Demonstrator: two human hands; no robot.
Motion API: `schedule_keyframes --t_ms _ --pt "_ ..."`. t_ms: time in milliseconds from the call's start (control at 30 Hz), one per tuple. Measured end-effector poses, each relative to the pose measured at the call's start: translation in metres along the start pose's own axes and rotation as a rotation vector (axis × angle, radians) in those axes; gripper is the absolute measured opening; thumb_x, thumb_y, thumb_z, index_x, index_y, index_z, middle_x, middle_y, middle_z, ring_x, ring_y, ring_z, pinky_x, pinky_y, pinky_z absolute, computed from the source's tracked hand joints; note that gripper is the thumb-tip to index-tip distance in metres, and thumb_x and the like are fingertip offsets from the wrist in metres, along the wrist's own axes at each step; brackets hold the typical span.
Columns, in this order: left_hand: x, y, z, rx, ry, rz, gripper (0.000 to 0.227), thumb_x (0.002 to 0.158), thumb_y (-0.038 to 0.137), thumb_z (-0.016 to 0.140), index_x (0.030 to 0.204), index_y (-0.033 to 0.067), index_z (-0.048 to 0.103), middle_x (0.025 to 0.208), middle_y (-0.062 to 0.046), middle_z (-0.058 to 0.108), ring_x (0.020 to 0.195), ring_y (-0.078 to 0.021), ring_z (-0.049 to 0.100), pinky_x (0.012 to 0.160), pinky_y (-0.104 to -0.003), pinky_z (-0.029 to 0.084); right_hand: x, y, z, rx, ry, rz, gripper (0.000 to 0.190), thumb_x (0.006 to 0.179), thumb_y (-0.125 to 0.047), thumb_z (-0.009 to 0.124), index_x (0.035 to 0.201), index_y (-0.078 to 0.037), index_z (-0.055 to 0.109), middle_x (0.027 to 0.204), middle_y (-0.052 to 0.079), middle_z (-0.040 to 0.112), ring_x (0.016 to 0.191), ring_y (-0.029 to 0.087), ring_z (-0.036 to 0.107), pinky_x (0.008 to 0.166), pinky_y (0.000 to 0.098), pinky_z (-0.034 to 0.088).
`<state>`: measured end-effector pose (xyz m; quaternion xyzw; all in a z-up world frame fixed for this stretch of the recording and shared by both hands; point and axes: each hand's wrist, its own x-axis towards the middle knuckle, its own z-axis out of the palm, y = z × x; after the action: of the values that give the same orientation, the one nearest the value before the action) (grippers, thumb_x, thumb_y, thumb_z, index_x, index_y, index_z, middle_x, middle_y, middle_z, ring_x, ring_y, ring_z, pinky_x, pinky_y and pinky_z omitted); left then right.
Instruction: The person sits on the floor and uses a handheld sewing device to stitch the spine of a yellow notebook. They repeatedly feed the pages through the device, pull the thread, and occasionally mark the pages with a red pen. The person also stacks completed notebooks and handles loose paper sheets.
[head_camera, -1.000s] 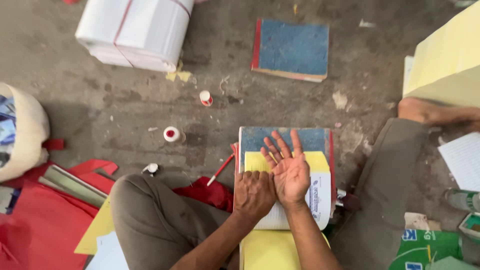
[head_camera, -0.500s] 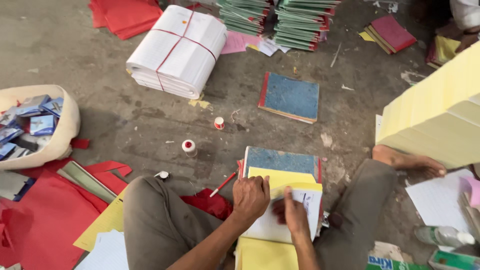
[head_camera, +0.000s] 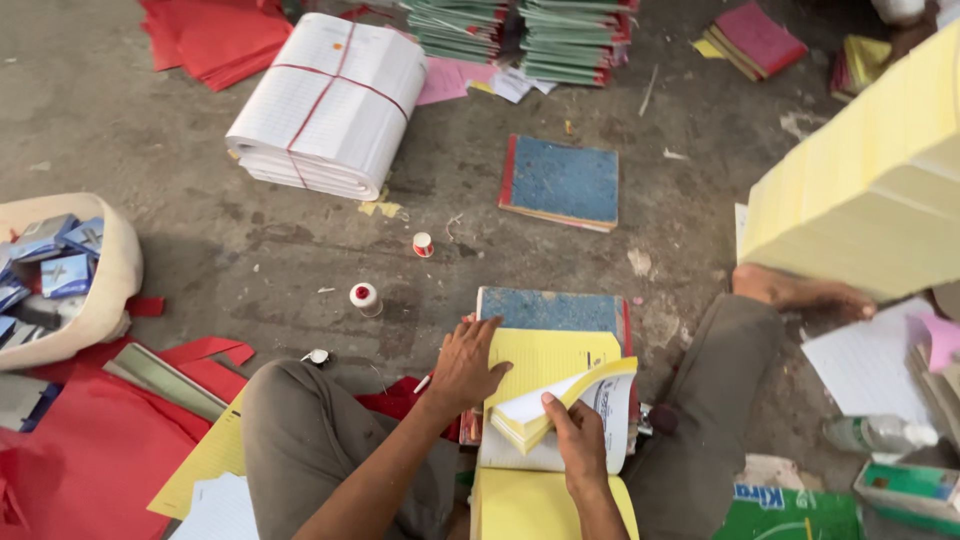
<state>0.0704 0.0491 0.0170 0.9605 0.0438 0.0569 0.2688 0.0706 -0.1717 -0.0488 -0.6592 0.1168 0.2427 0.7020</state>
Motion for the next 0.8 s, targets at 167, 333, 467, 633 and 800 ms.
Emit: schedule_keyframes --t_ms 167,333,467,633,800 --pt "-0.004 0.013 -0.007 0.031 -0.179 -0.058 0.095 0.079 0.033 0.082 0.151 -0.0058 0.033 0.128 -0.021 0.062 0.121 -0.0353 0.053 0.098 -0.047 0.041 0.002 0.009 -0.002 0.038 -0.02 -0.043 0.039 0.09 -0.031 0.074 0.1 0.007 0.075 0.088 0.008 0.074 0.082 0.013 0.062 0.077 0.0296 0.048" --pt "-0.001 0.016 -0.008 0.093 -0.165 -0.049 0.096 0.081 0.035 0.08 0.151 -0.0097 0.031 0.118 -0.022 0.068 0.12 -0.0345 0.056 0.103 -0.046 0.039 0.001 0.008 0.002 -0.042 0.009 -0.027 0.041 0.093 -0.032 0.075 0.098 0.01 0.076 0.086 0.01 0.071 0.077 0.014 0.055 0.071 0.0334 0.042" --pt "-0.005 0.014 0.003 0.065 -0.197 -0.086 0.095 0.084 0.036 0.079 0.153 -0.0084 0.03 0.121 -0.025 0.065 0.125 -0.0378 0.054 0.105 -0.048 0.039 -0.003 0.003 0.0 0.048 -0.031 -0.063 0.038 0.09 -0.031 0.074 0.1 0.005 0.075 0.088 0.005 0.074 0.081 0.011 0.062 0.077 0.0282 0.048" --pt "0.005 0.008 0.008 -0.328 0.013 -0.32 0.103 0.072 0.037 0.083 0.152 0.0011 0.03 0.135 -0.028 0.051 0.125 -0.0412 0.052 0.103 -0.049 0.046 -0.003 -0.004 0.006 0.016 -0.003 0.016 0.033 0.09 -0.029 0.073 0.101 0.002 0.075 0.085 0.004 0.071 0.079 0.011 0.061 0.074 0.0293 0.046" --pt "0.038 0.006 0.027 -0.218 0.103 -0.341 0.065 0.083 0.043 0.081 0.123 -0.0023 0.058 0.117 -0.029 0.062 0.107 -0.0416 0.063 0.091 -0.049 0.053 -0.005 0.0 0.003 0.038 -0.035 -0.055 0.033 0.091 -0.029 0.074 0.096 0.003 0.075 0.082 0.003 0.068 0.075 0.01 0.055 0.069 0.0287 0.044"
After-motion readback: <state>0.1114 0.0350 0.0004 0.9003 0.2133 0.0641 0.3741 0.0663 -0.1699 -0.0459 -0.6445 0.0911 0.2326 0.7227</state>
